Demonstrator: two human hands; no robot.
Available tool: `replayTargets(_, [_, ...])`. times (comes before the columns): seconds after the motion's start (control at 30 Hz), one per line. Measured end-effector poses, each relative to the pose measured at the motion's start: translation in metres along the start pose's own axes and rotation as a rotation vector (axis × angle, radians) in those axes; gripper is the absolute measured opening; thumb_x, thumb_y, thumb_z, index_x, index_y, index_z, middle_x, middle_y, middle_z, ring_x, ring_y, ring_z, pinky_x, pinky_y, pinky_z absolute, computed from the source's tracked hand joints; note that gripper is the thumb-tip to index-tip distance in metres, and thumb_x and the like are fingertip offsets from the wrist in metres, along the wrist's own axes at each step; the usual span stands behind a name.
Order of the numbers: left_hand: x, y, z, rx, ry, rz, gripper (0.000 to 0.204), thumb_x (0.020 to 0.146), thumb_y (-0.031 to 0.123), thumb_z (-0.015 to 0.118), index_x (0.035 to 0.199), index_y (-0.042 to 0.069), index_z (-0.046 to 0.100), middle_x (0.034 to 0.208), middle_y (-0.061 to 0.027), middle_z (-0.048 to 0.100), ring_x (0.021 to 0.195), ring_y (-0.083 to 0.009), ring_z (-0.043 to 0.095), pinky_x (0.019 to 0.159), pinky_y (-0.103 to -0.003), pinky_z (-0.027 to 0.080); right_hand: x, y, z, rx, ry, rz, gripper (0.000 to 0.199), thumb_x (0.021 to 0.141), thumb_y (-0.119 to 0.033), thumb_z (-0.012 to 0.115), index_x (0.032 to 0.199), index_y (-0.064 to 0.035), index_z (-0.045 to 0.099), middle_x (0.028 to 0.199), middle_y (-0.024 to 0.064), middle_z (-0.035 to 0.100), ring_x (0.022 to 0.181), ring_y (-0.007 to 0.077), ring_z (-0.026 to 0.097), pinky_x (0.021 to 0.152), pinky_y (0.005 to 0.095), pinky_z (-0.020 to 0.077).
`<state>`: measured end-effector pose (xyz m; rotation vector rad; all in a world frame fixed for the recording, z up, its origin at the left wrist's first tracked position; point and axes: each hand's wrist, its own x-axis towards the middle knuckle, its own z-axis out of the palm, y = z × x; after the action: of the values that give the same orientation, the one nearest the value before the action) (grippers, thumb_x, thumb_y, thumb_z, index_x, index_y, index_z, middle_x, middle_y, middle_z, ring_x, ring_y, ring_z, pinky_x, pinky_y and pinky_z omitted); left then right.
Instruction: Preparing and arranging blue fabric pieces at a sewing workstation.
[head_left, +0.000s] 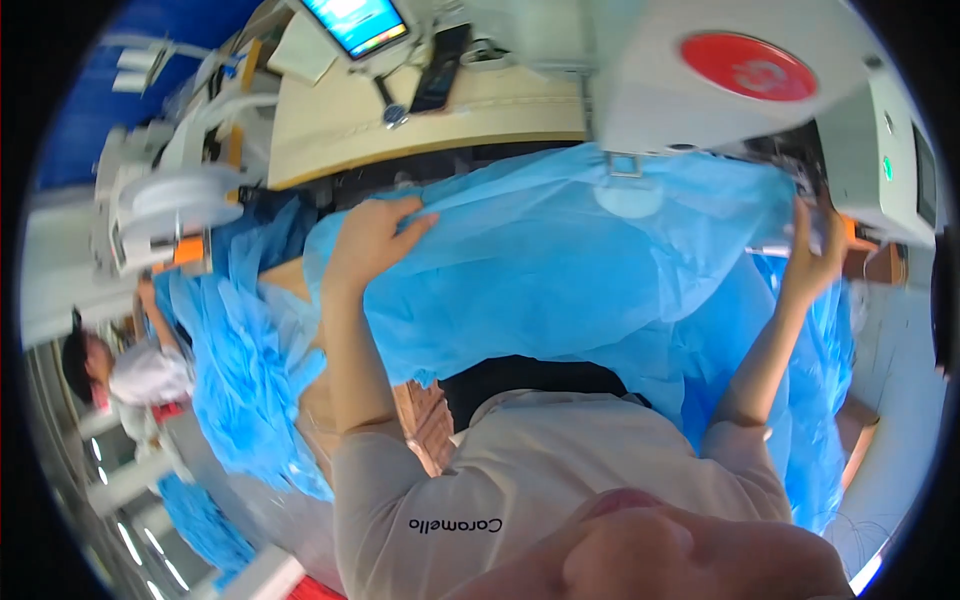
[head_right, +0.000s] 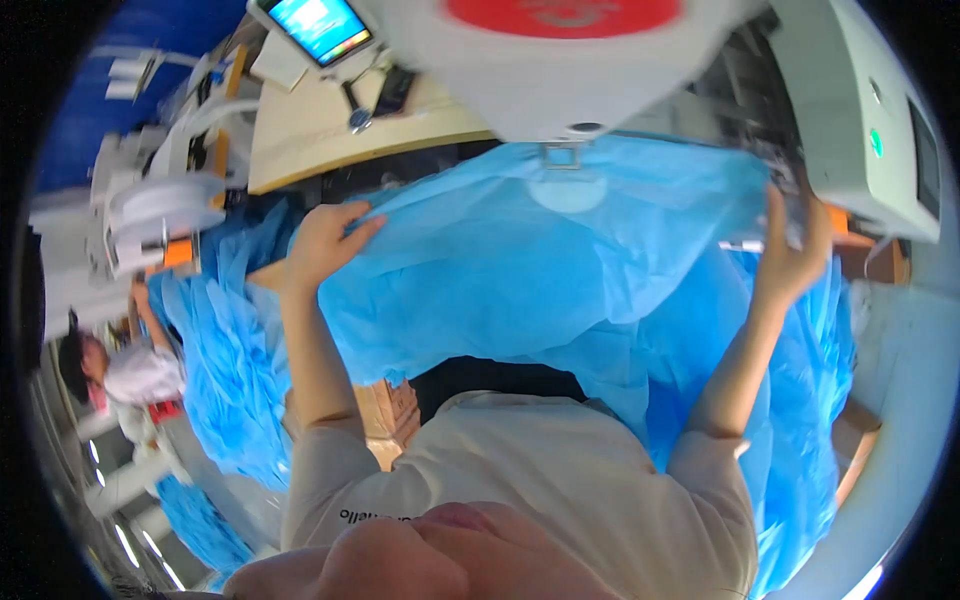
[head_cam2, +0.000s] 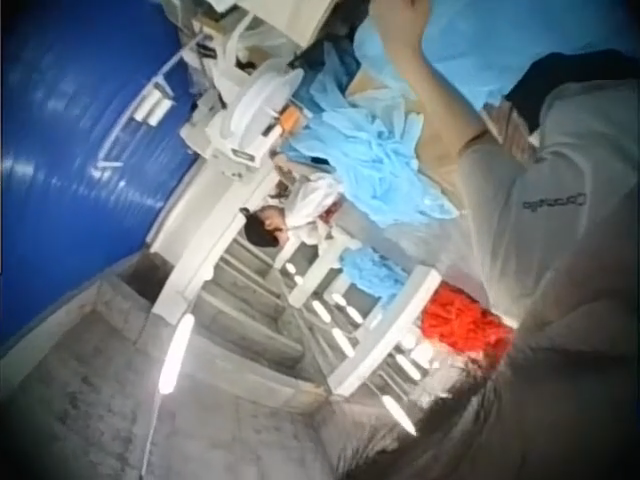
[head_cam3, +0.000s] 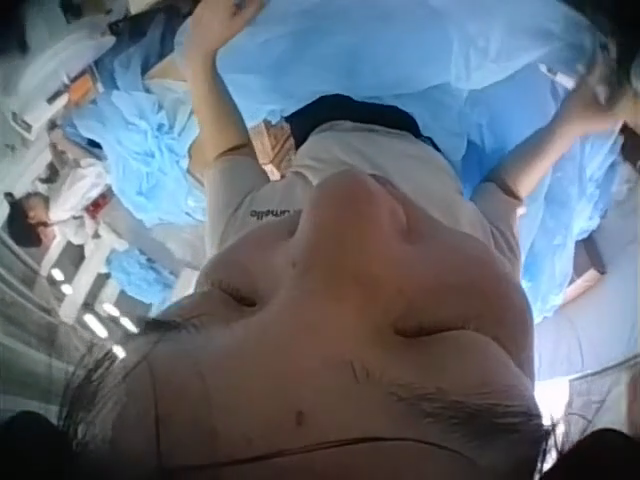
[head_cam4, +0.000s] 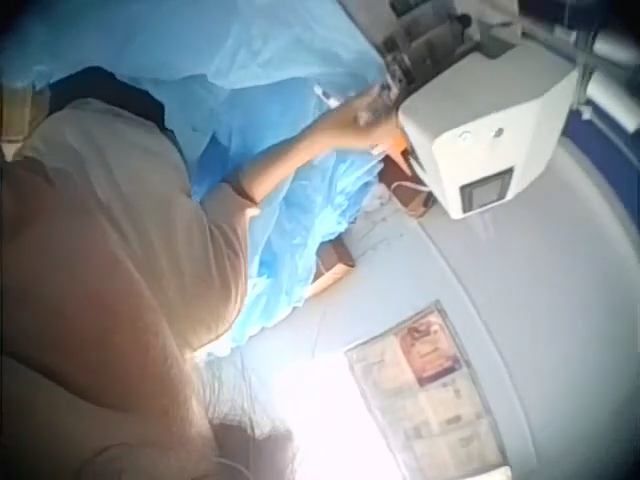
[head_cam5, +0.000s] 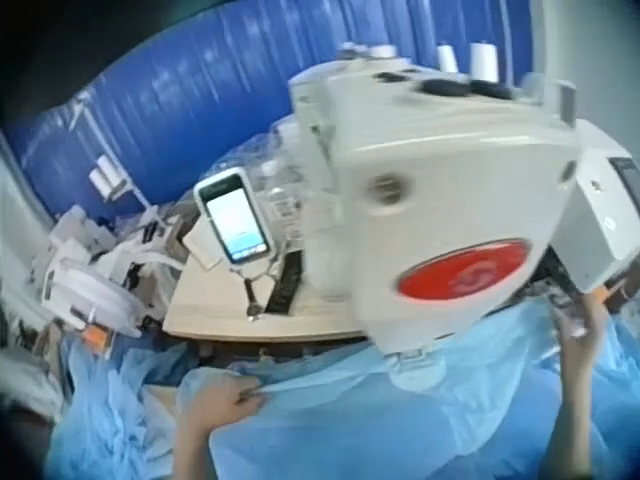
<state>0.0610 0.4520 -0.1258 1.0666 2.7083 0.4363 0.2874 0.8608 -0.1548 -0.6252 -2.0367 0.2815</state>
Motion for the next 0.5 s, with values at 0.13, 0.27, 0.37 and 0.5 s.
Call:
replayTargets(0.13, [-0.058, -0.028, 0.036, 0.224, -0.004, -0.027, 0.026, 0.082, 0.031, 0.057, 0.078, 0.008, 0.068, 0.066, -0.0127, 0.064, 0.071, -0.0308, 0.064, 0.092, -0.044, 0.044, -0.004, -0.027, -0.001, 0.297, 0.102, 0.027, 0.015, 0.085, -0.005, 0.065, 0.099, 0.0002, 0.066, 0.093, 0.0085, 0.065, 0.083, 0.0162, 0.059, 0.078, 0.0263, 0.0453])
replayTargets(0.27, [-0.135, -0.029, 0.067, 0.656, 0.057, -0.62, 0.017, 0.077, 0.02, 0.056, 0.074, 0.009, 0.069, 0.062, -0.0113, 0.064, 0.074, -0.0274, 0.065, 0.106, -0.061, 0.016, 0.007, -0.063, 0.034, 0.109, -0.182, -0.499, 0.016, 0.087, -0.009, 0.064, 0.098, 0.0025, 0.065, 0.094, 0.0097, 0.066, 0.086, 0.0195, 0.061, 0.08, 0.0288, 0.0467])
replayTargets(0.37, [-0.156, -0.044, 0.109, 0.414, -0.001, -0.669, 0.014, 0.074, 0.017, 0.058, 0.081, 0.011, 0.068, 0.065, -0.0093, 0.064, 0.074, -0.0276, 0.064, 0.106, -0.059, 0.019, 0.008, -0.057, 0.05, 0.228, -0.142, -0.416, 0.018, 0.087, -0.013, 0.064, 0.1, 0.0002, 0.067, 0.095, 0.0108, 0.067, 0.084, 0.0203, 0.064, 0.078, 0.0297, 0.05])
replayTargets(0.5, [-0.124, -0.045, 0.113, 0.331, 0.367, -0.284, 0.025, 0.075, 0.017, 0.064, 0.099, 0.011, 0.063, 0.091, -0.0105, 0.063, 0.091, -0.0257, 0.062, 0.096, -0.048, 0.037, 0.005, -0.062, 0.052, 0.131, -0.185, -0.299, 0.022, 0.089, -0.02, 0.062, 0.1, -0.0017, 0.067, 0.098, 0.0108, 0.068, 0.087, 0.0207, 0.066, 0.076, 0.0301, 0.0518])
